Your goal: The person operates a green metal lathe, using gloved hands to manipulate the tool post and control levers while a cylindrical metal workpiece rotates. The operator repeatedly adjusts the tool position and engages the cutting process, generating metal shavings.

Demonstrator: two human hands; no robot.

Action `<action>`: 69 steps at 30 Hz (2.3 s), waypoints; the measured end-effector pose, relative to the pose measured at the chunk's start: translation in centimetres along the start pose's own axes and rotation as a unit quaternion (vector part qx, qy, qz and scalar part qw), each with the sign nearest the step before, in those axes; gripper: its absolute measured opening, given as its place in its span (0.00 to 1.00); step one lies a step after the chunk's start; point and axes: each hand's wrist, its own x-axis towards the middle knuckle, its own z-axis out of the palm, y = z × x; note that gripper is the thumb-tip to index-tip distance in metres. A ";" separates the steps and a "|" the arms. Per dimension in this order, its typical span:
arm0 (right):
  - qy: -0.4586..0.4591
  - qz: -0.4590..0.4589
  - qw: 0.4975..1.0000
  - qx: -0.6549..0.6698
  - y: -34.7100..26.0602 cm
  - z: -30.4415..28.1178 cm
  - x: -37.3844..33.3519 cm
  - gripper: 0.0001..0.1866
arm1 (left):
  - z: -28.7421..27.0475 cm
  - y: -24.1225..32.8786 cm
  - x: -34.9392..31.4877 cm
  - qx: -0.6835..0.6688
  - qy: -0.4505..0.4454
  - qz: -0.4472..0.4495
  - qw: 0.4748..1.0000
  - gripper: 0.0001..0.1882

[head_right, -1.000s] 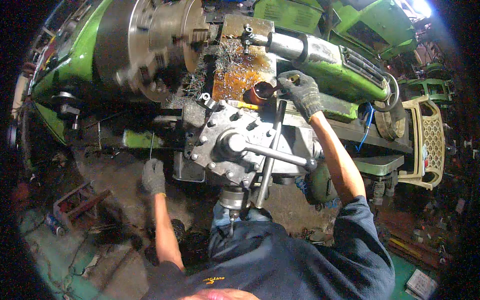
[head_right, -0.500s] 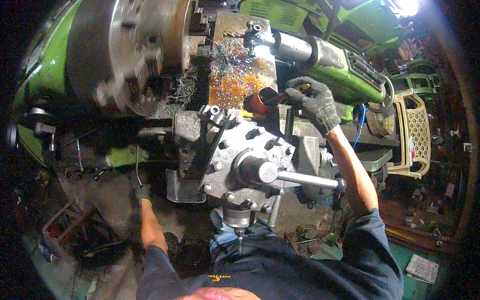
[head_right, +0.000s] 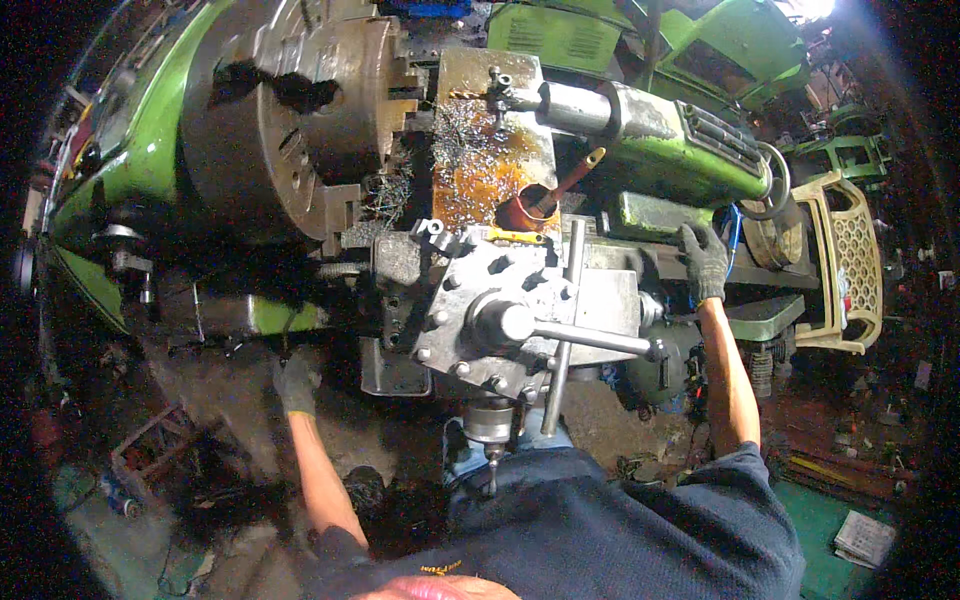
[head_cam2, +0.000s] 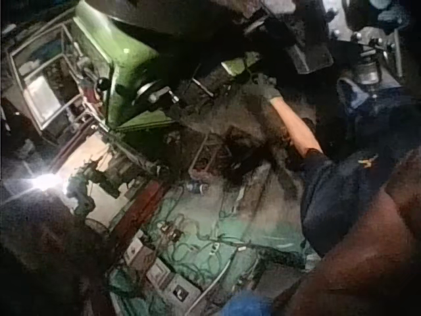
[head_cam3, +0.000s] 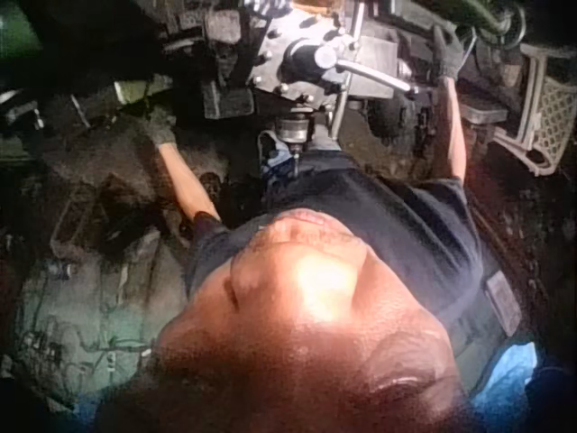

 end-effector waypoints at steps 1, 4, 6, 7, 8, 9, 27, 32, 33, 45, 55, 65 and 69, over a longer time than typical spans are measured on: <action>0.013 0.041 0.999 0.018 3.3 -0.6 1.1 0.16 | -1.6 -1.5 0.1 0.040 0.029 0.006 0.999 0.14; 0.086 0.119 0.978 0.149 11.7 -2.3 4.4 0.16 | 1.2 -2.4 -7.1 0.086 0.105 0.098 0.986 0.16; 0.065 0.120 0.985 0.110 16.3 -4.3 7.9 0.14 | 0.7 -3.5 -9.7 0.069 0.075 0.144 0.984 0.20; 0.076 0.114 0.987 0.085 17.1 -4.5 9.2 0.14 | 2.2 -3.1 -11.7 0.102 0.069 0.179 0.976 0.20; 0.081 0.099 0.989 0.075 19.6 -5.5 10.8 0.17 | 5.0 -1.6 -14.1 0.136 0.060 0.212 0.966 0.20; 0.081 0.082 0.991 0.067 21.5 -5.5 12.5 0.20 | 7.7 0.0 -16.7 0.170 0.054 0.246 0.953 0.20; 0.025 0.139 0.959 -0.247 32.5 0.0 28.5 0.18 | 34.4 9.0 -30.5 0.557 -0.181 0.652 0.481 0.21; 0.032 0.154 0.955 -0.252 32.1 0.1 27.1 0.18 | 34.5 8.8 -30.2 0.548 -0.202 0.653 0.482 0.21; 0.038 0.157 0.955 -0.250 32.1 0.4 27.1 0.18 | 34.6 8.9 -29.8 0.544 -0.211 0.656 0.479 0.21; 0.051 0.164 0.948 -0.267 29.4 -0.1 25.3 0.20 | 33.5 9.1 -30.7 0.518 -0.235 0.658 0.494 0.21; 0.065 0.167 0.950 -0.257 28.2 0.0 24.6 0.21 | 32.7 9.3 -32.3 0.523 -0.257 0.651 0.487 0.22; 0.201 0.081 0.968 -0.127 20.5 -1.6 18.1 0.23 | 31.5 9.0 -32.9 0.480 -0.214 0.696 0.490 0.30; 0.120 -0.084 0.989 -0.028 9.6 -2.7 7.6 0.24 | 31.4 8.6 -32.9 0.442 -0.202 0.729 0.482 0.36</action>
